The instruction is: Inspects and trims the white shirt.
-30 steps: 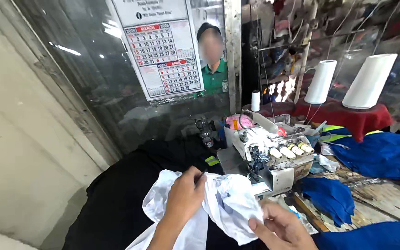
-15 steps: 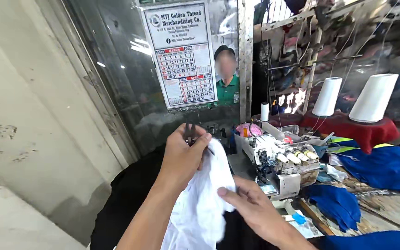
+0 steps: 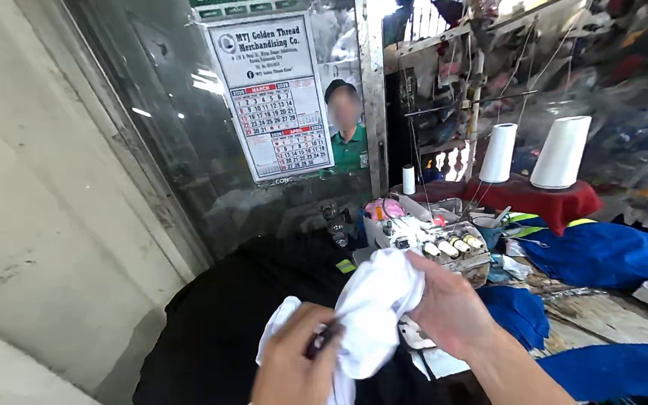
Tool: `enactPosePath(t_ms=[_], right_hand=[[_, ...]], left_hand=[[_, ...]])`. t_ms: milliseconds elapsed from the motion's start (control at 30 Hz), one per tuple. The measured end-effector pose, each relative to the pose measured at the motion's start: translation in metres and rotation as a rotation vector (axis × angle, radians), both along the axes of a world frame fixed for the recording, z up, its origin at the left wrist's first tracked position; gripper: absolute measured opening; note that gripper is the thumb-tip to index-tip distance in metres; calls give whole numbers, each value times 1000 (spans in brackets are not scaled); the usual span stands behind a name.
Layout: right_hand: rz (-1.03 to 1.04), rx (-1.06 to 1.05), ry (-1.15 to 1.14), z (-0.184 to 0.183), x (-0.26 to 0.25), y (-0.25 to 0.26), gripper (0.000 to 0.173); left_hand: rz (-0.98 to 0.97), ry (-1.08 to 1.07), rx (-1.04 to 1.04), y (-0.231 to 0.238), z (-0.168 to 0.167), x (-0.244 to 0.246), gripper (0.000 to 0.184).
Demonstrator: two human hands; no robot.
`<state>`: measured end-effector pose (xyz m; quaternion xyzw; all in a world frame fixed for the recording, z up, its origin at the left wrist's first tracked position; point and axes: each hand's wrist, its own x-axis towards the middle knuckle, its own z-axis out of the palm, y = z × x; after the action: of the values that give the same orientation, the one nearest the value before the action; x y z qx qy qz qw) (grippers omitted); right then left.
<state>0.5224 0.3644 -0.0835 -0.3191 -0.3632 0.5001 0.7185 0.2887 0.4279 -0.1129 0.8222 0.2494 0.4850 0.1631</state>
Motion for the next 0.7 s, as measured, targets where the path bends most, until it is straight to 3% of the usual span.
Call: enactPosePath(t_ms=[133, 333, 400, 467, 533, 600, 667, 700], right_hand=[[-211, -101, 319, 6, 19, 9, 45], [92, -210, 235, 6, 15, 3, 58], [174, -114, 186, 7, 13, -1, 56], [239, 46, 107, 7, 12, 0, 50], [220, 120, 6, 12, 7, -1, 57], [147, 106, -91, 20, 7, -5, 68], [44, 40, -232, 24, 16, -7, 64], [-14, -1, -301, 23, 22, -6, 54]], left_hand=[[95, -87, 1, 14, 60, -42, 20], [267, -262, 68, 28, 130, -58, 21], [164, -183, 27, 10, 120, -41, 25], [4, 39, -79, -7, 82, -17, 41], [-107, 271, -161, -13, 38, 6, 53], [-157, 285, -157, -7, 21, 12, 29], [-132, 166, -155, 2, 44, -2, 17], [-78, 95, -162, 7, 62, -13, 15]])
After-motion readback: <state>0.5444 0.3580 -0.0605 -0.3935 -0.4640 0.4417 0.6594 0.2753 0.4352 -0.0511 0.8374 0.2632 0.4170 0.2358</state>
